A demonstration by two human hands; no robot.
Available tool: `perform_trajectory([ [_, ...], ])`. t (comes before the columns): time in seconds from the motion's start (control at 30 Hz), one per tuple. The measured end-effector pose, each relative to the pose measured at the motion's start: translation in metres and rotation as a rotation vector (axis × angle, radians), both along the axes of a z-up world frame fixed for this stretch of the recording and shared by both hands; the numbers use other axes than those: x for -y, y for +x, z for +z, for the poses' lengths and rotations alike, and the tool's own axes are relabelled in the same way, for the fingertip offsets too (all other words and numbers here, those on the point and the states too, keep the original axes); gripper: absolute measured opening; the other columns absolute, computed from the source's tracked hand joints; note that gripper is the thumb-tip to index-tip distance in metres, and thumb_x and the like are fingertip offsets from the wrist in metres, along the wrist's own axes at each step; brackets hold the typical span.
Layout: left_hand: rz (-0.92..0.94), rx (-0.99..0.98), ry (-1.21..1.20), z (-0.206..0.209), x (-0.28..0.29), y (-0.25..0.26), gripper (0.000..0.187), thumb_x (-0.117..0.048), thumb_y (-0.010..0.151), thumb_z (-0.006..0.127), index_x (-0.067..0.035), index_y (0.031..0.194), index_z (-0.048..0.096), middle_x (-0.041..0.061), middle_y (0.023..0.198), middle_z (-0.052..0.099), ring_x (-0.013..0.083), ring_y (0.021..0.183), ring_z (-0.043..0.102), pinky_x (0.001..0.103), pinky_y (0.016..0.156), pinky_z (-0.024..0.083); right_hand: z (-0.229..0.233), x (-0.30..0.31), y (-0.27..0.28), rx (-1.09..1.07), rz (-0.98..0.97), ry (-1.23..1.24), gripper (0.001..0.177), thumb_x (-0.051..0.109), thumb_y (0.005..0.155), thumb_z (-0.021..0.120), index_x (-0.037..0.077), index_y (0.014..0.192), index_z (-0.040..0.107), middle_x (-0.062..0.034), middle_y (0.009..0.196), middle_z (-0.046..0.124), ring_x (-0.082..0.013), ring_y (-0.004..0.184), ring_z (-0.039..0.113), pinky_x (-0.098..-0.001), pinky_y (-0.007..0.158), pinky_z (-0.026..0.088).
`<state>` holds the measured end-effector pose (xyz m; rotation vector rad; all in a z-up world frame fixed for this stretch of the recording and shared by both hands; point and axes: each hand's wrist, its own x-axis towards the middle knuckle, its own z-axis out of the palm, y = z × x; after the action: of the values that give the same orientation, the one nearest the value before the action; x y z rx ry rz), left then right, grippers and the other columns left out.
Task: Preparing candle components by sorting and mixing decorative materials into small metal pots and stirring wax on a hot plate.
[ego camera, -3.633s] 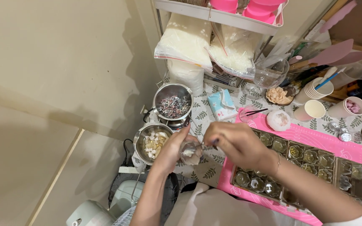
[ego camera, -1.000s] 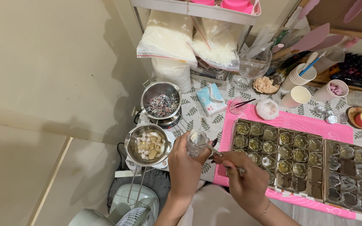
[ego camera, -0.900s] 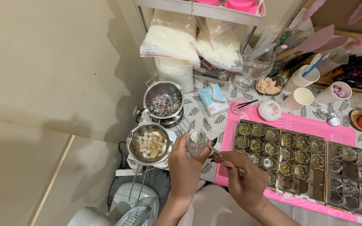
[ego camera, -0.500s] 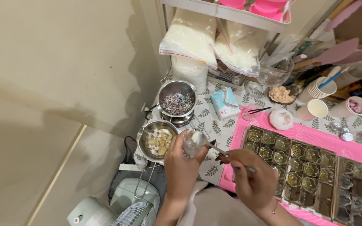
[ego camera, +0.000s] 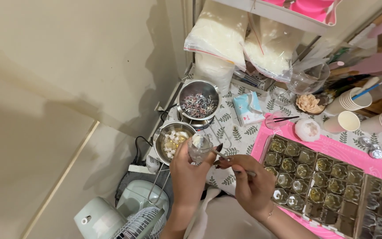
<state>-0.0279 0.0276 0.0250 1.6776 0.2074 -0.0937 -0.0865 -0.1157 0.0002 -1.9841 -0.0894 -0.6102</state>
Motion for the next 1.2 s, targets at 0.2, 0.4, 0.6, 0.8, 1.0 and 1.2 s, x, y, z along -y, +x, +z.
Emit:
perform_trajectory([
  [0.2, -0.014, -0.061, 0.020, -0.007, -0.006, 0.000, 0.025, -0.011, 0.081, 0.083, 0.000, 0.099, 0.071, 0.006, 0.079, 0.079, 0.0065, 0.068, 0.068, 0.027, 0.060, 0.055, -0.015, -0.016, 0.004, 0.050, 0.014, 0.175, 0.019, 0.014, 0.109, 0.054, -0.004, 0.108, 0.062, -0.0149, 0.099, 0.078, -0.0201, 0.088, 0.078, -0.0291, 0.078, 0.062],
  [0.4, 0.074, -0.070, 0.003, -0.007, -0.017, 0.006, 0.032, -0.010, 0.078, 0.083, -0.001, 0.106, 0.070, 0.006, 0.084, 0.077, 0.0069, 0.069, 0.067, 0.028, 0.059, 0.056, 0.001, -0.011, 0.005, 0.129, 0.072, 0.221, 0.020, 0.015, 0.111, 0.053, -0.004, 0.111, 0.060, -0.0149, 0.102, 0.076, -0.0188, 0.089, 0.078, -0.0310, 0.081, 0.064],
  [0.6, 0.063, 0.083, 0.123, -0.016, -0.019, 0.003, 0.045, -0.013, 0.076, 0.088, 0.002, 0.114, 0.068, 0.010, 0.092, 0.077, 0.0117, 0.076, 0.070, 0.029, 0.067, 0.058, -0.003, -0.016, 0.010, -0.067, 0.086, 0.083, 0.015, 0.007, 0.104, 0.056, -0.004, 0.102, 0.065, -0.0129, 0.095, 0.077, -0.0169, 0.078, 0.078, -0.0258, 0.065, 0.063],
  [0.8, 0.116, -0.124, 0.105, -0.013, -0.015, 0.001, 0.042, -0.016, 0.078, 0.087, 0.001, 0.111, 0.069, 0.010, 0.082, 0.077, 0.0129, 0.069, 0.069, 0.029, 0.060, 0.055, -0.018, -0.024, 0.006, -0.092, 0.092, 0.205, 0.014, 0.006, 0.104, 0.056, -0.005, 0.104, 0.065, -0.0137, 0.096, 0.077, -0.0172, 0.082, 0.078, -0.0268, 0.073, 0.064],
  [1.0, 0.141, -0.085, -0.075, -0.031, -0.018, 0.000, 0.031, -0.012, 0.081, 0.082, 0.002, 0.105, 0.070, 0.006, 0.085, 0.079, 0.0073, 0.073, 0.069, 0.026, 0.062, 0.056, -0.020, -0.033, 0.009, -0.013, 0.109, 0.170, 0.013, 0.005, 0.105, 0.057, -0.005, 0.108, 0.066, -0.0154, 0.102, 0.076, -0.0204, 0.088, 0.077, -0.0300, 0.080, 0.063],
  [1.2, 0.111, -0.145, -0.046, -0.032, -0.023, -0.002, 0.037, -0.015, 0.079, 0.083, -0.001, 0.111, 0.072, 0.005, 0.091, 0.078, 0.0068, 0.077, 0.067, 0.025, 0.068, 0.056, -0.012, -0.018, 0.029, 0.081, 0.094, 0.188, 0.016, 0.008, 0.110, 0.050, -0.002, 0.112, 0.062, -0.0147, 0.108, 0.075, -0.0185, 0.093, 0.077, -0.0315, 0.085, 0.063],
])
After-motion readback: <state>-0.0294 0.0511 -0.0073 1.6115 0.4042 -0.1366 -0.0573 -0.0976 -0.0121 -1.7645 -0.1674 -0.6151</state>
